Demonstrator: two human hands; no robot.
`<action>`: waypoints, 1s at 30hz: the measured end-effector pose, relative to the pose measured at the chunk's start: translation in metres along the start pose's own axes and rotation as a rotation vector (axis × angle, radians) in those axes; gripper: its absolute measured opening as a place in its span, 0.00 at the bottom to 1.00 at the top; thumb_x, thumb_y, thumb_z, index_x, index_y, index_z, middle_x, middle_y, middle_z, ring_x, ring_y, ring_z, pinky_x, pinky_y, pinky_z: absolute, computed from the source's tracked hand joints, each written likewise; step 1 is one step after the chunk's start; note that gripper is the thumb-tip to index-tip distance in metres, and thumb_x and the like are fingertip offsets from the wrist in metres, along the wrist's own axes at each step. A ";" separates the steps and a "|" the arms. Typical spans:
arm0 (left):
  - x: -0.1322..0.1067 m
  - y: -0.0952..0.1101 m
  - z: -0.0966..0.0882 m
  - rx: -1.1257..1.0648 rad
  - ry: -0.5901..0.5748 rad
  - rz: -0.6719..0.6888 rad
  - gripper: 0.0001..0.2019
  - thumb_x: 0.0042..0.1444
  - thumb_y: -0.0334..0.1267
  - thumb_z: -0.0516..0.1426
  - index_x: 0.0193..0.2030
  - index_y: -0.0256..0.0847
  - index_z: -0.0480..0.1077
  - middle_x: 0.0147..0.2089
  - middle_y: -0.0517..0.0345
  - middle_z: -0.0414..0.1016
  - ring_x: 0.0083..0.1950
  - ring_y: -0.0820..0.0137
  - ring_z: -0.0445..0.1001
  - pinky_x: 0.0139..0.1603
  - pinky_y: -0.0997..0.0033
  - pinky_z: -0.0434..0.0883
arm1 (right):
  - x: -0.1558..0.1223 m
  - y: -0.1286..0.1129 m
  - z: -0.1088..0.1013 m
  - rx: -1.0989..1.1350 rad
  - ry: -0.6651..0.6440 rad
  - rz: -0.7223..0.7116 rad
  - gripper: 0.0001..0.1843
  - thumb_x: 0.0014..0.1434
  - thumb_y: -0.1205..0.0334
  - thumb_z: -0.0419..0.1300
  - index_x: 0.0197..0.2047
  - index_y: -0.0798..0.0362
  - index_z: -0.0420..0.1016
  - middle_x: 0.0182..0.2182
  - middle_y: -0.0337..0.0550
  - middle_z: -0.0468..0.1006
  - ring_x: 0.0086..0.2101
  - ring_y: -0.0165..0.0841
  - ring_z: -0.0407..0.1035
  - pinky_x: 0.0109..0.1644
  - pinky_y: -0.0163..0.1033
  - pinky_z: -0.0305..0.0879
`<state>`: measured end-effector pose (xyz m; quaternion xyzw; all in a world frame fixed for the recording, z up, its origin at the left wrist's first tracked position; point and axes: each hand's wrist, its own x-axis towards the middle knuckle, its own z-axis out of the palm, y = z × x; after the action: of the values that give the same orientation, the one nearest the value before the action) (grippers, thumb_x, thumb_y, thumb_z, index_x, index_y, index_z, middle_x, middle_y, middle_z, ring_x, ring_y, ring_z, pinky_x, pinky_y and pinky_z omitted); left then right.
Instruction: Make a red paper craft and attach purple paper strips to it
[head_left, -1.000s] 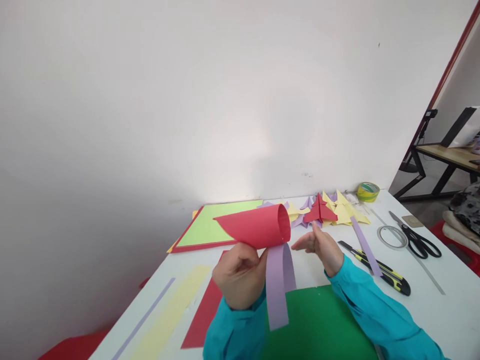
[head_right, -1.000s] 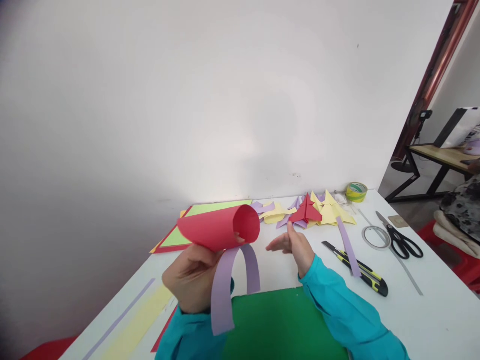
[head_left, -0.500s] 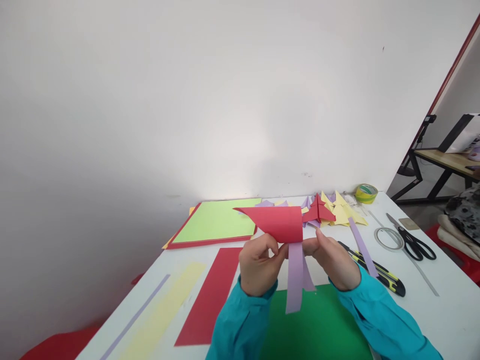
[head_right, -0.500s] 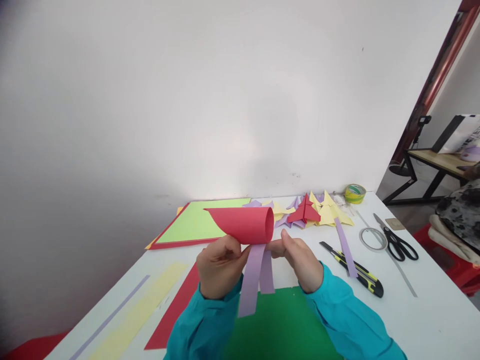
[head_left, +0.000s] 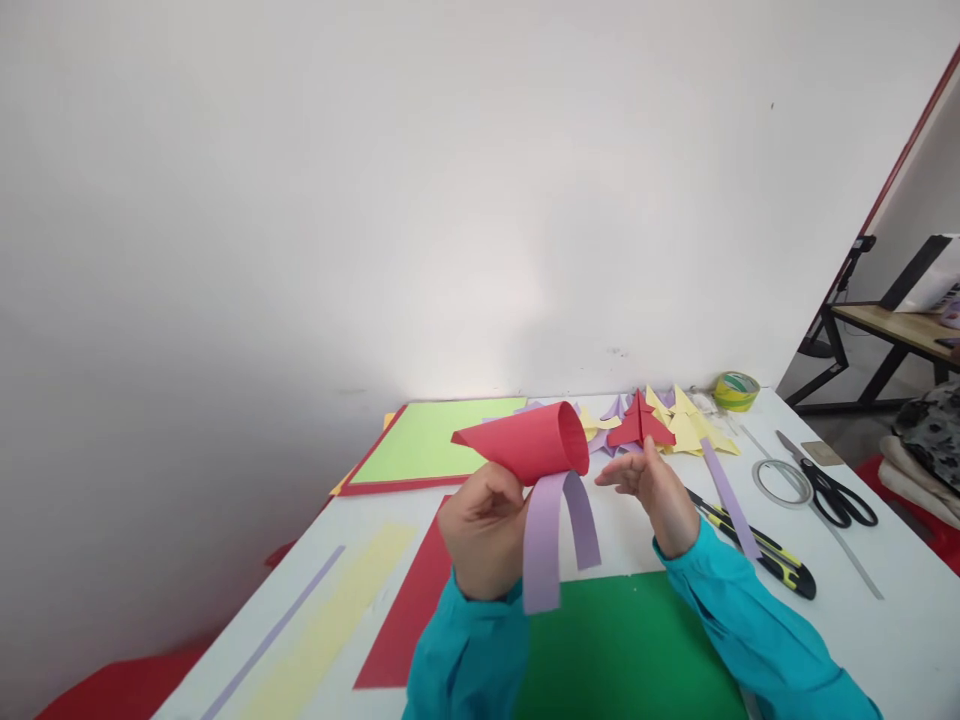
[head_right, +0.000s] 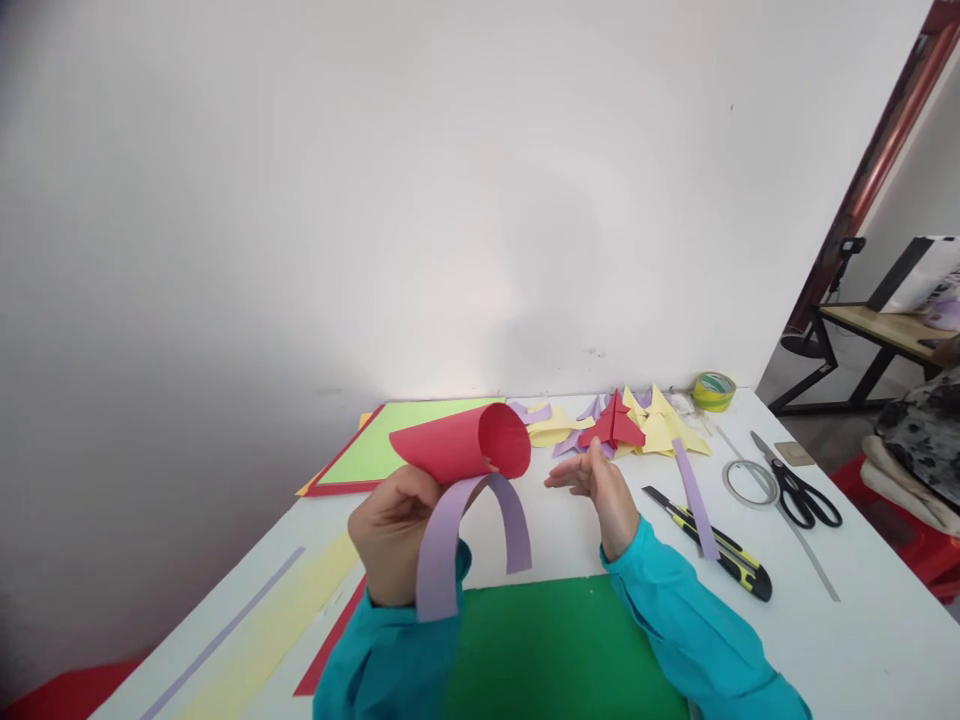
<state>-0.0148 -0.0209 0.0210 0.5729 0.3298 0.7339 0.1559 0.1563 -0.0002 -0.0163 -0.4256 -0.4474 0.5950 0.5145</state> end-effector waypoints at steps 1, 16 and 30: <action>0.000 -0.001 0.002 -0.015 -0.008 -0.032 0.15 0.40 0.28 0.63 0.16 0.39 0.58 0.15 0.67 0.60 0.17 0.79 0.57 0.15 0.80 0.55 | -0.005 -0.005 0.001 -0.004 -0.054 -0.065 0.38 0.57 0.33 0.38 0.30 0.54 0.76 0.33 0.50 0.79 0.40 0.41 0.70 0.46 0.46 0.57; -0.005 0.002 0.014 0.218 -0.214 0.237 0.17 0.43 0.24 0.59 0.16 0.39 0.53 0.15 0.69 0.55 0.17 0.81 0.54 0.15 0.79 0.50 | -0.032 -0.030 0.015 0.190 -0.437 0.005 0.33 0.60 0.40 0.42 0.39 0.55 0.80 0.39 0.51 0.80 0.49 0.46 0.67 0.58 0.53 0.51; -0.010 0.003 0.015 0.285 -0.172 0.408 0.18 0.42 0.23 0.61 0.15 0.39 0.55 0.15 0.70 0.58 0.16 0.82 0.55 0.14 0.79 0.52 | -0.006 -0.008 -0.002 0.436 -0.440 0.391 0.36 0.62 0.42 0.38 0.37 0.60 0.79 0.27 0.49 0.79 0.29 0.33 0.69 0.44 0.40 0.58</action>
<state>0.0029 -0.0244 0.0171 0.7040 0.2930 0.6450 -0.0501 0.1609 -0.0051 -0.0085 -0.2452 -0.3199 0.8409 0.3612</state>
